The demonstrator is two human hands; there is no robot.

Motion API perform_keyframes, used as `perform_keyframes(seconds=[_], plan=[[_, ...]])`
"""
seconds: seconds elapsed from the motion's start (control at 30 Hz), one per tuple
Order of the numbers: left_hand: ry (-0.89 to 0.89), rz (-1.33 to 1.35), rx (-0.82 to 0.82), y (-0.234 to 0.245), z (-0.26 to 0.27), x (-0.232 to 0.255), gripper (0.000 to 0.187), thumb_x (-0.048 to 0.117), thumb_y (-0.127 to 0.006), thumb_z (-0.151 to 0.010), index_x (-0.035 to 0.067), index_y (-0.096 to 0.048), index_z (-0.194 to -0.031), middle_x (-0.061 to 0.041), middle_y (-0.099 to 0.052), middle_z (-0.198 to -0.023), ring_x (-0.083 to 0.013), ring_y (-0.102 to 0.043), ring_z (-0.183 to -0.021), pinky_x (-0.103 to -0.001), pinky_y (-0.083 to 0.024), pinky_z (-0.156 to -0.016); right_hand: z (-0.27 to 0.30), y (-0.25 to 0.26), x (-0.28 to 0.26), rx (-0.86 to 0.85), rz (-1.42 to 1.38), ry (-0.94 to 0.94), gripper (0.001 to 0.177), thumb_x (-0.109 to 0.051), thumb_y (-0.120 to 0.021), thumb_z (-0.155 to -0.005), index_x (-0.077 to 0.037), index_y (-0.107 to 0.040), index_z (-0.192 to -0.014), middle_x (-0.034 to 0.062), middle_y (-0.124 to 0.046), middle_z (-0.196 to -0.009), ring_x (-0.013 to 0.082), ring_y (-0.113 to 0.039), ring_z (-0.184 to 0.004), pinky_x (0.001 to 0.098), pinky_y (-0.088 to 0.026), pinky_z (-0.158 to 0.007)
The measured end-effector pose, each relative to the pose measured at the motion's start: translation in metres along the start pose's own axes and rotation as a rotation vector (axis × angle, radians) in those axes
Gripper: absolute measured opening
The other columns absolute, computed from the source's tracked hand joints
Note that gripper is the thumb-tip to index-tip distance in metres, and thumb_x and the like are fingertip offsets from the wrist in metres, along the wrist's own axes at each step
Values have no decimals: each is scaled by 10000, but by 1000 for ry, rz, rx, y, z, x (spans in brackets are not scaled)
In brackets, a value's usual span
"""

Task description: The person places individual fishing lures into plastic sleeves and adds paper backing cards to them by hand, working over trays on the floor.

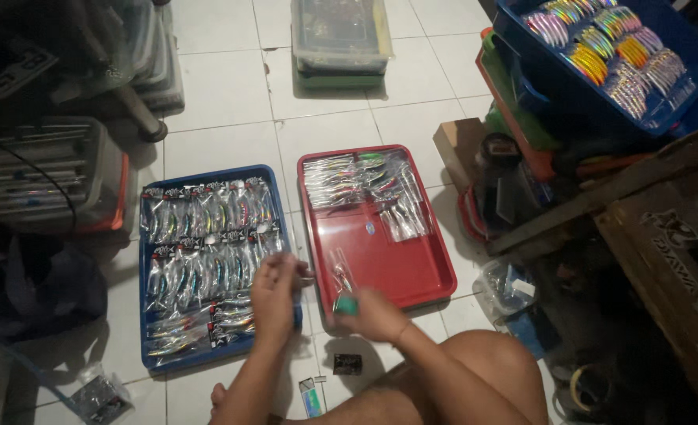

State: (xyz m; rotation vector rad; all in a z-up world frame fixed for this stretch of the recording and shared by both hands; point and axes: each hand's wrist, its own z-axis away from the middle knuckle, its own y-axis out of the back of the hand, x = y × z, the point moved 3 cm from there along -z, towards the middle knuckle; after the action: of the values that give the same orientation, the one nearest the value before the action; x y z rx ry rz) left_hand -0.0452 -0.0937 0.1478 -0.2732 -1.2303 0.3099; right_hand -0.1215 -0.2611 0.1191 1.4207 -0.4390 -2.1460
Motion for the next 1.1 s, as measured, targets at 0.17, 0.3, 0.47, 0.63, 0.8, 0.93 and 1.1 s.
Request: perform_keyframes(seconds=[0.17,0.3,0.47,0.63,0.8,0.93,1.1], plan=[[6,-60,53,-1,1,30,140,129,-634,-1000,33,-637,-1102,-201,-766,-966,-299,-759,-810,-411,-666,-713,-18,-99,60,-172,610,33,335,-109,-669,-759,-146,-689,-1091,106,-673,-1015,328,-715,-765,470,-561,-605],[-135,70,10,9,-10,7,125,83,-657,-960,-16,-630,-1031,-224,-740,-913,-287,-730,-676,-396,-657,-620,-46,-162,118,-250,872,29,156,-140,-600,-944,-145,-723,-1040,52,-740,-955,338,-744,-870,474,-592,-647],[-52,101,-47,1,8,33,178,87,-661,-963,4,-657,-1121,-218,-756,-964,-292,-759,-745,-366,-657,-655,-45,-163,106,-385,949,32,222,-179,-606,-915,-125,-746,-1079,98,-747,-1023,352,-733,-932,459,-588,-708],[-90,72,-28,0,7,24,148,124,-699,-945,-10,-695,-1009,-164,-745,-913,-249,-749,-741,-377,-679,-597,-46,-146,103,-320,1042,135,220,-64,-601,-906,-161,-753,-1031,66,-757,-942,312,-748,-860,446,-591,-646],[-54,24,-61,-3,13,27,232,124,-712,-926,-51,-711,-1078,-204,-775,-920,-256,-758,-784,-342,-660,-716,-7,-23,-19,-252,537,-71,349,-387,-699,-869,-284,-687,-1203,50,-745,-1113,299,-675,-1026,448,-529,-827],[-72,-101,-53,-11,19,19,244,186,-781,-916,3,-754,-1076,-177,-792,-916,-222,-759,-802,-358,-647,-698,14,38,-30,119,-306,218,511,40,-759,-700,88,-710,-1205,352,-741,-1092,484,-682,-1100,547,-524,-980],[21,-194,-126,-24,41,22,276,151,-832,-863,-10,-774,-1079,-219,-796,-931,-248,-756,-811,-375,-643,-697,13,90,-16,535,-382,277,237,-121,-826,-867,-50,-787,-1090,114,-795,-916,146,-720,-870,316,-596,-845]])
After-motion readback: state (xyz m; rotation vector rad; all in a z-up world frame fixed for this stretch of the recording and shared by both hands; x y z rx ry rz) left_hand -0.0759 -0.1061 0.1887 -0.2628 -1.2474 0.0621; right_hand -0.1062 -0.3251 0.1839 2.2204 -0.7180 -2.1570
